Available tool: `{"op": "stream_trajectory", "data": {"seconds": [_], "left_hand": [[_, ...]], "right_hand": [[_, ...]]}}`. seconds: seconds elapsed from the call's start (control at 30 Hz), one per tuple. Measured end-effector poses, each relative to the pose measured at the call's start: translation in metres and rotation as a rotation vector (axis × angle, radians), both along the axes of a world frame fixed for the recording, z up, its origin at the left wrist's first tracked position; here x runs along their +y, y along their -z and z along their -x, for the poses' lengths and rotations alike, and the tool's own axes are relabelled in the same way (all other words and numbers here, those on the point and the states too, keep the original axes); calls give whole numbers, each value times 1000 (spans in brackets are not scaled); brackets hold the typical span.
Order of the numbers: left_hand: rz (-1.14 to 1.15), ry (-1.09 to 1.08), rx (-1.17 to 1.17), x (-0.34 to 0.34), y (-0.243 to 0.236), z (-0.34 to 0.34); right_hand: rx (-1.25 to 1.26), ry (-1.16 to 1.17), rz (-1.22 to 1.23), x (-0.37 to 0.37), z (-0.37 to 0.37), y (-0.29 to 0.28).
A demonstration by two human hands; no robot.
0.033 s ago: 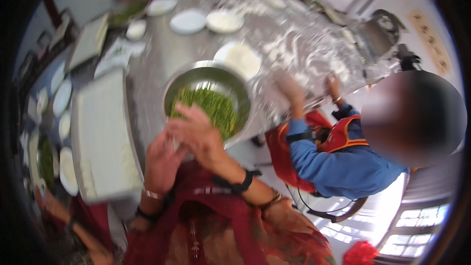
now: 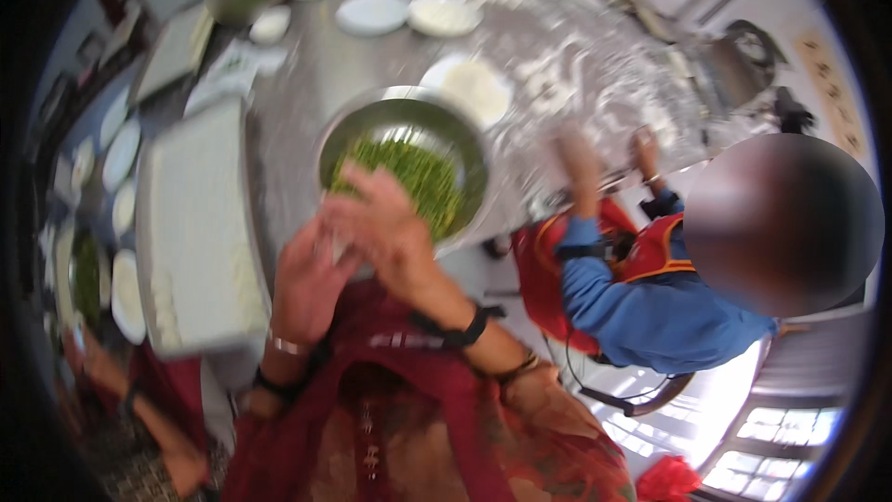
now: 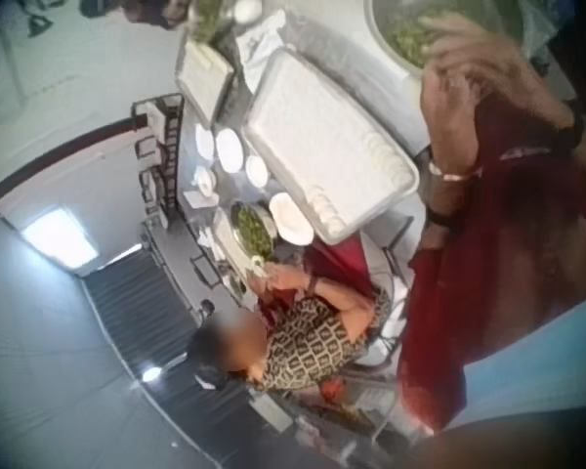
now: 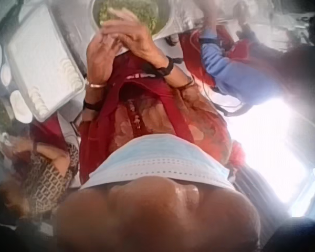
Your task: The person fills dough wrappers with a vegetable mixture using a small spatula and folds them into dumplings, placing the finished dumplings onto a tray.
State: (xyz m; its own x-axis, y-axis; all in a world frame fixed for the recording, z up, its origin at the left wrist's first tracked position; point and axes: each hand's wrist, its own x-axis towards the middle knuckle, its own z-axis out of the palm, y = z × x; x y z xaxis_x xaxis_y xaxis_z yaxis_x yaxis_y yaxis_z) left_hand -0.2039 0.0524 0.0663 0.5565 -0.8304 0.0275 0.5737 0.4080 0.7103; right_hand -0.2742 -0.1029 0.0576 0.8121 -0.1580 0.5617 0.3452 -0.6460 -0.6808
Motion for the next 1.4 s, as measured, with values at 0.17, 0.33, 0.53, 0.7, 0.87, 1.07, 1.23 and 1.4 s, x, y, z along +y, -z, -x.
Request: {"op": "stream_trajectory", "data": {"seconds": [0.17, 0.33, 0.53, 0.7, 0.87, 1.07, 1.23, 1.4], "left_hand": [[-4, 9, 110, 2, -6, 4], [55, -15, 175, -1, -9, 9], [-189, -62, -212, -1, -5, -2], [-331, -77, -136, 46, 6, -38], [-697, -323, -374, 117, 27, -119], [-972, -400, -462, 143, 85, -200], [-972, -349, -445, 121, 116, -215], [-1068, -267, -559, 110, 123, -214]], "right_hand": [[-26, 90, -78, 16, 7, -10], [-71, 115, 60, 13, 2, 6], [0, 203, 225, 13, -2, 10], [16, 236, 73, 4, 18, 2], [131, 321, -59, -3, 37, 11], [175, 313, -111, -6, 36, 20], [211, 344, -58, -2, 33, 9], [210, 333, -91, -3, 34, 11]]}}
